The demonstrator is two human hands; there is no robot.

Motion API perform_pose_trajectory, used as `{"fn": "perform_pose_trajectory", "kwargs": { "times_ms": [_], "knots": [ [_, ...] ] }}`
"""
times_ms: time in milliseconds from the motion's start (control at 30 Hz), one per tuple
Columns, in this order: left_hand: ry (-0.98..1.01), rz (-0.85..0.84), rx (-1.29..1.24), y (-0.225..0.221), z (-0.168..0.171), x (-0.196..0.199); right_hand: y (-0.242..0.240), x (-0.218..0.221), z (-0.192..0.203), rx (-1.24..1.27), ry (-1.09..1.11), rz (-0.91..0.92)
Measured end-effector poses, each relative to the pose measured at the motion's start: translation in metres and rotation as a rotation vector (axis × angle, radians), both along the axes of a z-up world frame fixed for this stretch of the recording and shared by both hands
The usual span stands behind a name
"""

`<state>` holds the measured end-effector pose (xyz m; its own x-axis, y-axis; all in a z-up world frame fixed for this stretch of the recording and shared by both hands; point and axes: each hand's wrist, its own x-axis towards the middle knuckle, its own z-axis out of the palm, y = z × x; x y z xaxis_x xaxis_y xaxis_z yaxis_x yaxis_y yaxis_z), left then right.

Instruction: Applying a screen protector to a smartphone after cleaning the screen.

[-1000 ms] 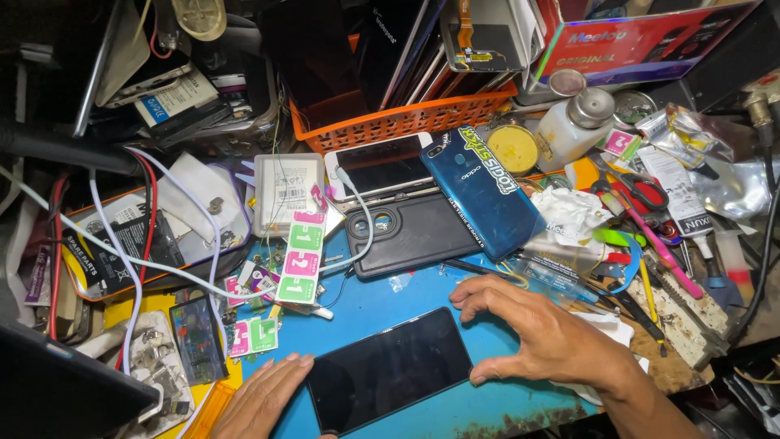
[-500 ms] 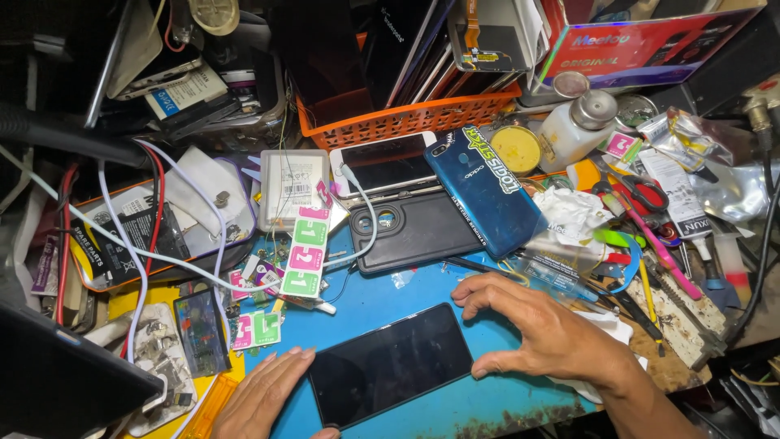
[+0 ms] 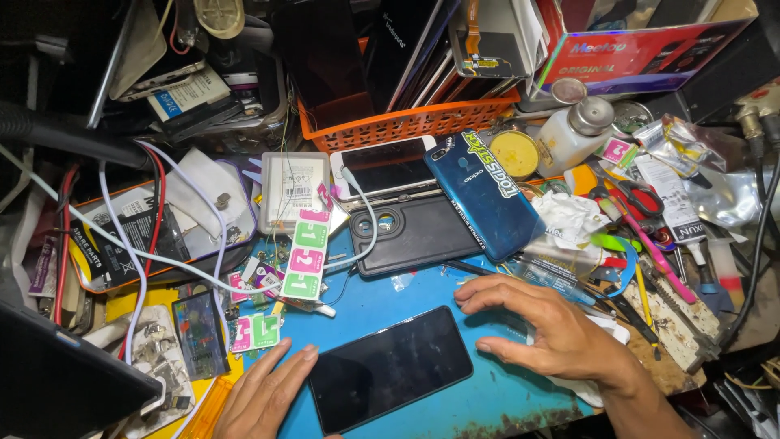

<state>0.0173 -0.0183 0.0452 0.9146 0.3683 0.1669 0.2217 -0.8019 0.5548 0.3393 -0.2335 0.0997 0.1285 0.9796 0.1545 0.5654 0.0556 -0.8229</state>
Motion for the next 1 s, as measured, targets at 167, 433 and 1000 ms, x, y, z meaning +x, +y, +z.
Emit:
{"fn": "perform_pose_trajectory", "kwargs": {
  "times_ms": [167,433,1000],
  "knots": [
    [-0.064,-0.062,0.085,0.003,-0.006,-0.003,0.0,-0.006,0.003,0.171,0.028,-0.158],
    [-0.158,-0.016,0.244,-0.001,-0.014,-0.003,-0.015,-0.003,-0.012,0.37,0.213,-0.409],
    [-0.154,-0.064,0.239,0.0,-0.018,-0.008,-0.019,0.0,0.004,0.372,0.3,-0.877]
  ]
}}
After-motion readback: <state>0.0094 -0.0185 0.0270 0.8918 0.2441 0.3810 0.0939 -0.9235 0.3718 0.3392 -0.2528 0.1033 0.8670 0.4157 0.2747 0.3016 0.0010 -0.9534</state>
